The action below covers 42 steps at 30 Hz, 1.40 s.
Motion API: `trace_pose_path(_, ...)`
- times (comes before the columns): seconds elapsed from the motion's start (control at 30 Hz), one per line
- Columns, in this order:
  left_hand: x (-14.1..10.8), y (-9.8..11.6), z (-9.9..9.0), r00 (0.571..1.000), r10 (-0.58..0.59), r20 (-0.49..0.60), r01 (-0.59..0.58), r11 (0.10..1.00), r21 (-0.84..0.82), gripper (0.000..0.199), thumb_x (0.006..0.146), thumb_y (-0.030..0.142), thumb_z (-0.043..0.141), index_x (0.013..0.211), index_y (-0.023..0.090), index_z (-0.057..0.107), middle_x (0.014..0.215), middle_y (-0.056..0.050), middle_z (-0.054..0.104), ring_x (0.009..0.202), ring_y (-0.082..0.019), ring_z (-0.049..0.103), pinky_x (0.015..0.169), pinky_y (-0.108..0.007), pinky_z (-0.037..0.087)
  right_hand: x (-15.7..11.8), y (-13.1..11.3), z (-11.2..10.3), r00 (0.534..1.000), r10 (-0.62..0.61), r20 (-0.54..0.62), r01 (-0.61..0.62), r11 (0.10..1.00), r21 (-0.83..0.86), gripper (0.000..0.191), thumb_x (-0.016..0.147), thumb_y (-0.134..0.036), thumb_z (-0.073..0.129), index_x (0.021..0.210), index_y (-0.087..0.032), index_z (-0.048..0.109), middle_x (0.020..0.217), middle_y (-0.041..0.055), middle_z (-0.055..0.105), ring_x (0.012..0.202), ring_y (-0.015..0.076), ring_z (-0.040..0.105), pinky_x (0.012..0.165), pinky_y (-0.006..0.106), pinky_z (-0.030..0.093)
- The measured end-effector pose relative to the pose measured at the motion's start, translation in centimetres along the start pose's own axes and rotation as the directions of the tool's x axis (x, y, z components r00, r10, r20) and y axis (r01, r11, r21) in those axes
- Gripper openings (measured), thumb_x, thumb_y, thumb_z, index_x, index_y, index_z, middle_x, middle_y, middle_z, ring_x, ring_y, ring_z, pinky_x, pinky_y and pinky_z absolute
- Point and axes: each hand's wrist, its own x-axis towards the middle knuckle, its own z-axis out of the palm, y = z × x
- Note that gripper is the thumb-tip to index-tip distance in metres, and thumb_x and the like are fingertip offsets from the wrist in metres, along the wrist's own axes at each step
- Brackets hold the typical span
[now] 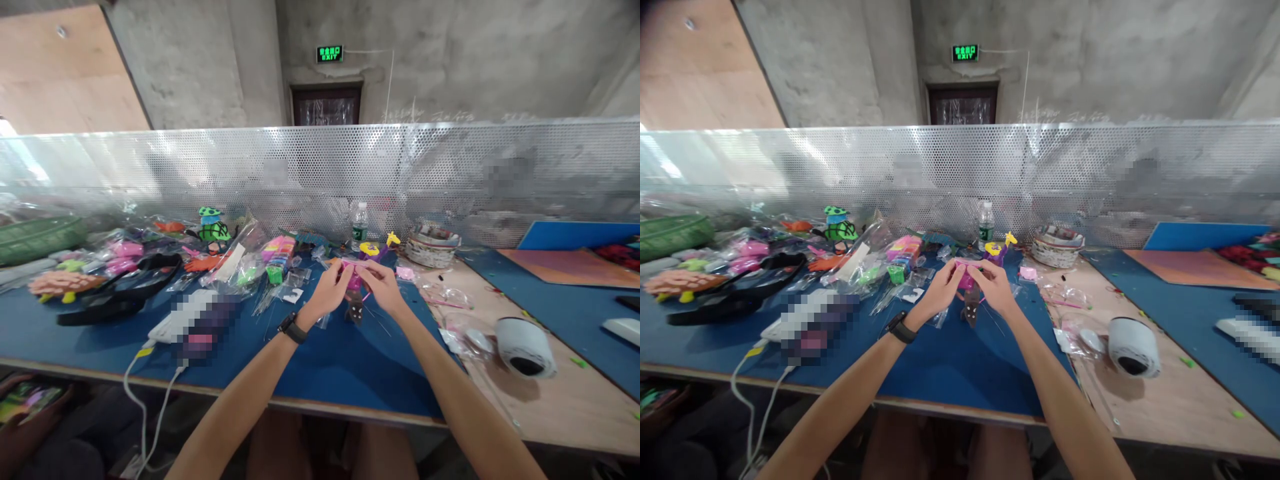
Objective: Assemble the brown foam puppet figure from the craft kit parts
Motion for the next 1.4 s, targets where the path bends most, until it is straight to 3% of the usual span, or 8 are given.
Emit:
trace_pose_path(0.17,0.3,-0.6,-0.1,0.998,0.034,-0.049,-0.036,0.999,-0.038,0.037,0.096,0.054,0.049,0.098,0.018,0.055,0.085,-0.003,0.059,0.068,-0.015,0.061,0.052,-0.024,0.057,-0.1,0.5,-0.1,0.998,-0.049,0.037,0.052,0.996,-0.073,0.039,0.086,-0.054,0.064,0.103,-0.019,0.069,0.088,0.0043,0.071,0.069,0.0175,0.062,0.061,0.029,0.050)
trace_pose_path(0.3,0.4,-0.6,-0.1,0.999,0.036,-0.036,-0.041,0.988,-0.148,0.042,0.090,0.056,0.056,0.101,0.016,0.058,0.096,-0.006,0.061,0.079,-0.016,0.063,0.062,-0.028,0.061,-0.1,0.5,-0.2,0.996,-0.084,0.009,0.084,0.991,-0.108,0.035,0.088,-0.053,0.063,0.093,-0.018,0.065,0.082,0.0028,0.068,0.067,0.0166,0.061,0.061,0.028,0.049)
trace_pose_path(0.43,0.5,-0.9,-0.1,0.999,0.016,-0.042,-0.024,0.980,-0.199,0.043,0.087,0.055,0.061,0.102,0.015,0.060,0.096,-0.007,0.062,0.081,-0.017,0.064,0.063,-0.029,0.061,-0.2,0.3,-0.2,0.996,-0.085,0.006,0.085,0.989,-0.122,0.036,0.088,-0.054,0.061,0.094,-0.019,0.064,0.085,0.0035,0.068,0.067,0.0168,0.061,0.060,0.028,0.050)
trace_pose_path(0.7,0.7,-1.3,-0.5,0.986,0.147,-0.074,-0.151,0.987,-0.055,0.034,0.092,0.045,0.058,0.098,0.012,0.064,0.095,-0.008,0.066,0.084,-0.017,0.062,0.071,-0.028,0.057,-0.2,0.0,-0.1,0.997,-0.081,0.012,0.082,0.981,-0.178,0.034,0.088,-0.052,0.062,0.089,-0.018,0.063,0.078,0.0038,0.066,0.066,0.0172,0.060,0.056,0.027,0.047)
trace_pose_path(0.87,0.7,-1.2,-0.6,0.986,0.153,-0.074,-0.156,0.987,-0.036,0.032,0.092,0.043,0.058,0.100,0.013,0.065,0.093,-0.007,0.065,0.081,-0.017,0.062,0.064,-0.025,0.056,-0.4,-0.3,0.1,0.991,-0.136,-0.005,0.132,0.966,-0.222,0.031,0.089,-0.049,0.061,0.088,-0.018,0.065,0.077,0.0040,0.067,0.065,0.0170,0.061,0.055,0.026,0.045)
trace_pose_path(1.13,0.7,-1.2,-0.7,0.986,0.160,-0.056,-0.165,0.979,-0.117,0.033,0.091,0.047,0.061,0.095,0.015,0.063,0.086,-0.005,0.063,0.074,-0.015,0.061,0.059,-0.024,0.057,-0.4,-0.7,0.3,0.989,-0.144,-0.013,0.142,0.982,-0.124,0.029,0.086,-0.045,0.065,0.074,-0.021,0.055,0.065,-0.0016,0.055,0.057,0.0136,0.052,0.050,0.024,0.037)
trace_pose_path(1.4,0.7,-1.1,-1.3,0.996,0.079,-0.042,-0.086,0.978,-0.190,0.035,0.080,0.049,0.073,0.082,0.016,0.060,0.082,-0.003,0.065,0.071,-0.015,0.064,0.056,-0.026,0.058,0.0,0.1,-0.4,0.992,-0.123,-0.016,0.122,0.992,-0.039,0.032,0.079,-0.044,0.074,0.067,-0.020,0.056,0.056,-0.0059,0.046,0.051,0.0095,0.037,0.050,0.024,0.027)
